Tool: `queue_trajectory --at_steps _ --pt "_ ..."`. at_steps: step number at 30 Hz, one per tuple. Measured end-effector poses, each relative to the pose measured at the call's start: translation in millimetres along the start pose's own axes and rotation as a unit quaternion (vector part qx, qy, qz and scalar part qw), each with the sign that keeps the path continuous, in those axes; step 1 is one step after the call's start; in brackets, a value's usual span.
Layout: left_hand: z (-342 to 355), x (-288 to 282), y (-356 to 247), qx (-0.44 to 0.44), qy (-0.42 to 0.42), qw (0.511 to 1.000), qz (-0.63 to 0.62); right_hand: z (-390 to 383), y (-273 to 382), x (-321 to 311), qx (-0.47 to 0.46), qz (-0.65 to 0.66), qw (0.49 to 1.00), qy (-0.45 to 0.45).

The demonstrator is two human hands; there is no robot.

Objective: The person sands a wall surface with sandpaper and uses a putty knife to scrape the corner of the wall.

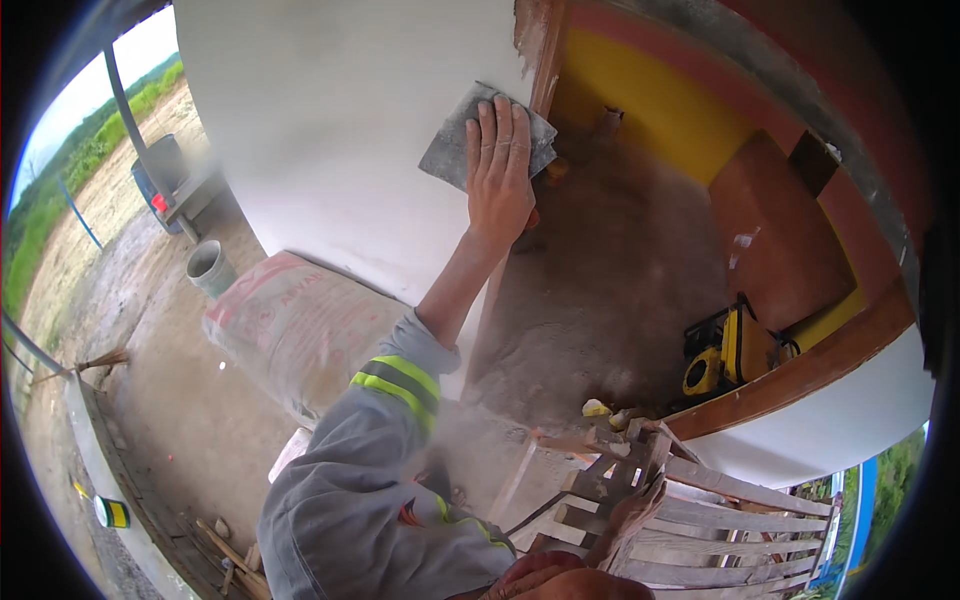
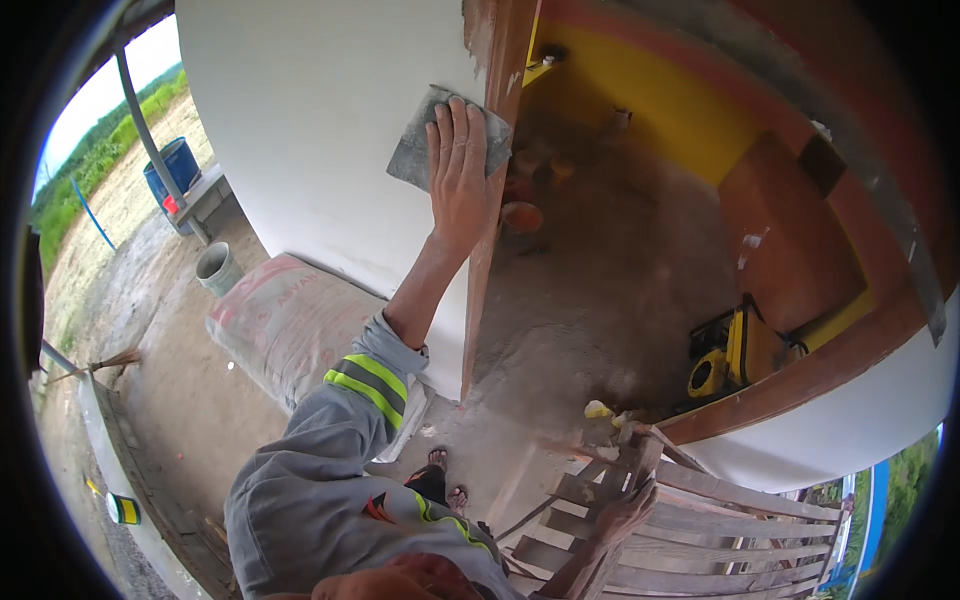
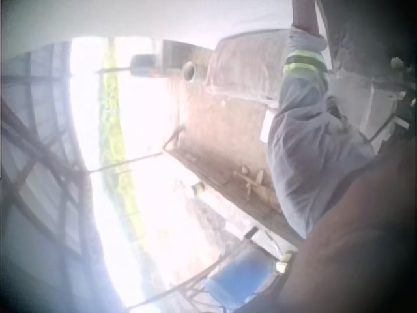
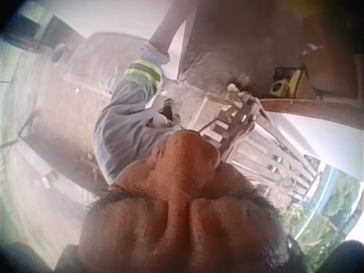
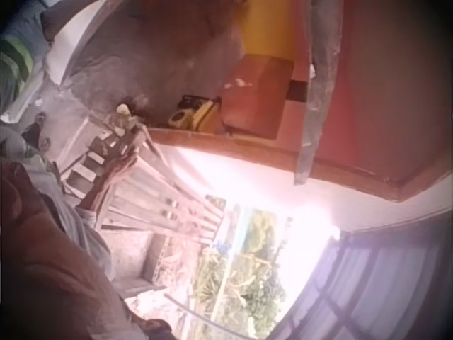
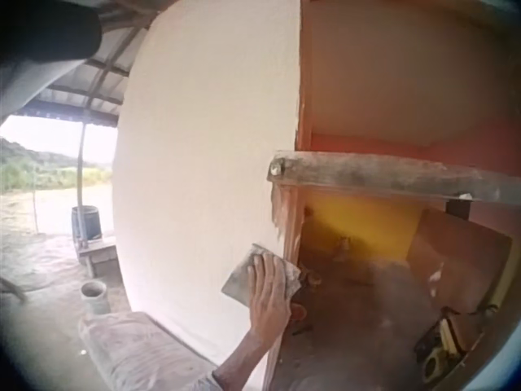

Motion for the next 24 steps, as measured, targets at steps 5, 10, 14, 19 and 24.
queue_trajectory --at_steps 5,10,14,19,24 --pt "-120.5 -5.3 0.2 -0.054 0.065 0.996 -0.012 6.6 11.9 8.6 -0.006 0.008 1.0 0.01" --pt "44.3 -19.1 7.5 0.009 -0.009 1.0 -0.019 4.8 0.8 0.4 -0.005 -0.003 1.0 0.001" --pt "23.8 -7.1 9.0 0.024 -0.041 0.999 -0.023 2.2 1.6 -0.5 -0.003 -0.002 1.0 -0.01" --pt "-237.2 -9.9 -48.4 -0.146 0.206 0.961 -0.115 2.2 0.2 -1.0 0.003 0.007 1.0 -0.018" --pt "-220.0 -53.9 -7.8 -0.228 0.167 0.956 -0.073 6.0 8.5 10.3 -0.014 0.016 1.0 -0.017"
Point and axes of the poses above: each hand's wrist, its own z-axis towards the middle knuckle, its own x-axis out of the palm, y = z × x, the point moved 4 cm from there along z, towards the middle knuckle, and after that the axes turned 14 degrees about x, right-handed, at the moved point
